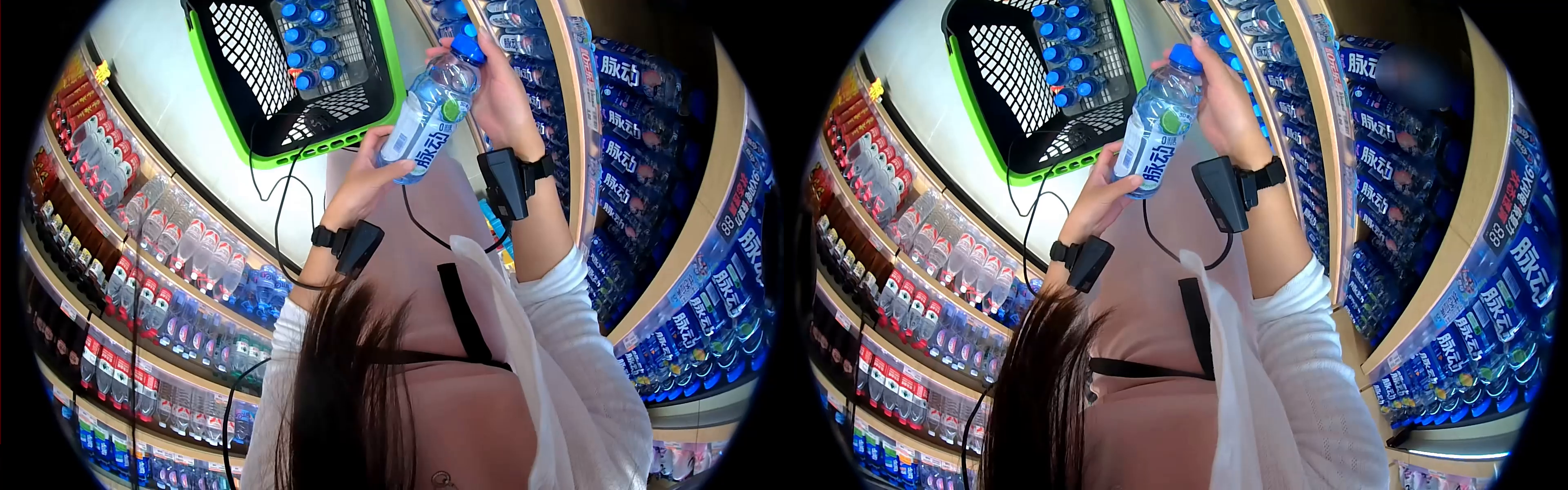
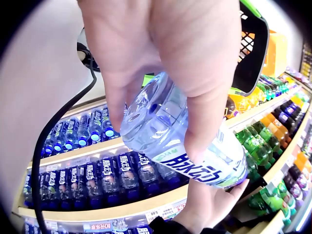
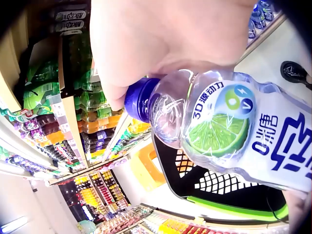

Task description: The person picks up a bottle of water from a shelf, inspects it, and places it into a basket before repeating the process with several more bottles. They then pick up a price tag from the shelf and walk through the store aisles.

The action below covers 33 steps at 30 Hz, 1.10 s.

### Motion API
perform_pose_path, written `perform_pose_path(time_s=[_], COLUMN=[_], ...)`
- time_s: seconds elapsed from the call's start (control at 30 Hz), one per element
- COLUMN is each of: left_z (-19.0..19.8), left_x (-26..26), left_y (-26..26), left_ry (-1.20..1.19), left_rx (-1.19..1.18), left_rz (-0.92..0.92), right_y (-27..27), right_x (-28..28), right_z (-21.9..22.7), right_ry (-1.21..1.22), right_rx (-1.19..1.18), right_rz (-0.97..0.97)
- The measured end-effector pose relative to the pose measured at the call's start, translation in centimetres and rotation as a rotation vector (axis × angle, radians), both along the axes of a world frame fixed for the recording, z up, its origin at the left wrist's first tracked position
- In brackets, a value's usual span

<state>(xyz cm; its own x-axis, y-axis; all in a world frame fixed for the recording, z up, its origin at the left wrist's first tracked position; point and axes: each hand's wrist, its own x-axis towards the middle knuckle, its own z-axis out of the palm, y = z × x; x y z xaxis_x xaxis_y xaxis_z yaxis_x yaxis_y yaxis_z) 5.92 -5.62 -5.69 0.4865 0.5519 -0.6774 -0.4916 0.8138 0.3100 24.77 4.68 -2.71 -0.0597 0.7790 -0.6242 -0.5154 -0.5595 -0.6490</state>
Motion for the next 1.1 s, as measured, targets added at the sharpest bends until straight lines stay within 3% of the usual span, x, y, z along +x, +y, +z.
perform_pose_path(time_s=[0.13, 0.37, 0.5, 0.7, 1.1], left_z=[-1.2, -2.0, -1.7, -0.5, 2.6], left_x=[0.5, 0.8, 1.4, 2.3, 4.0], left_y=[-0.5, -0.8, -0.3, 1.1, 3.1], left_ry=[-0.025, -0.066, 0.071, 0.319, 0.497], left_rx=[-0.047, -0.081, -0.016, 0.169, 0.278], left_rz=[0.029, 0.055, -0.062, -0.267, -0.347], right_y=[-0.3, -0.3, -0.7, -1.0, -1.0], right_x=[-0.4, -0.1, -0.2, -0.5, 0.7], right_z=[-0.6, -0.3, -1.0, -0.7, 0.5], right_ry=[-0.127, -0.080, -0.202, -0.145, -0.016], right_rx=[-0.037, -0.070, 0.011, -0.020, -0.009], right_rz=[0.095, 0.120, 0.166, 0.178, 0.193])
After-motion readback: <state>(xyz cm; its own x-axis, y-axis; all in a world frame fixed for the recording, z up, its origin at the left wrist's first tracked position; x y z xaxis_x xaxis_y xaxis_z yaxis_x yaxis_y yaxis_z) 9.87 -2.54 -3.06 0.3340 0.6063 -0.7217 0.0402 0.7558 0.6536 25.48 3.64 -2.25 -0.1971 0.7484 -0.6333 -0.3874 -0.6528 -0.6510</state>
